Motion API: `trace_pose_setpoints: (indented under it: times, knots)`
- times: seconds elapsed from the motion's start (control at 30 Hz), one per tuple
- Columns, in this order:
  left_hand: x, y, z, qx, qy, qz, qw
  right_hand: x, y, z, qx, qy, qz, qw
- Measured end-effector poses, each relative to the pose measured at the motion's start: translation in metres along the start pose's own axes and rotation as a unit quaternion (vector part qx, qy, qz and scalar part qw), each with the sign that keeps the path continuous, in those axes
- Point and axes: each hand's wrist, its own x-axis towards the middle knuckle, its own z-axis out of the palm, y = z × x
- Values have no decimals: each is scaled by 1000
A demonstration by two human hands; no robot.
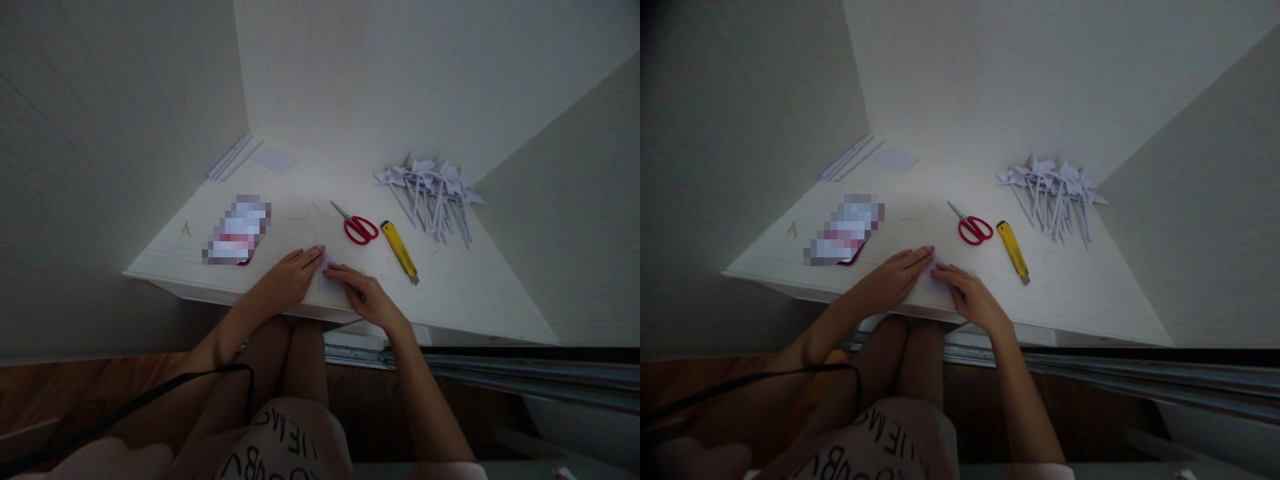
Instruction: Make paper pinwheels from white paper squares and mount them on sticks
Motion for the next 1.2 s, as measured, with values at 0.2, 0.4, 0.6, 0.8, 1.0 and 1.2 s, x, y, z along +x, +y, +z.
trace_pose_setpoints:
  times: [0.2,0.4,0.6,0.8,1.0,1.2]
  knots:
    - [1,1,0,-24,6,-21,999,-1,0,1,6,0,1,1000]
    - [1,4,-1,-29,6,-33,999,1,-2,2,27,-1,-5,1000]
    - [3,5,-3,-23,3,-38,999,-9,6,-11,142,60,27,988]
    - [2,3,-1,-21,11,-31,999,-16,7,-30,23,-33,-5,999]
    - [1,-1,-2,-69,24,-31,997,-1,4,-29,13,-33,-6,999]
    - [22,-4,-19,-219,119,-54,967,17,17,-28,217,164,88,958]
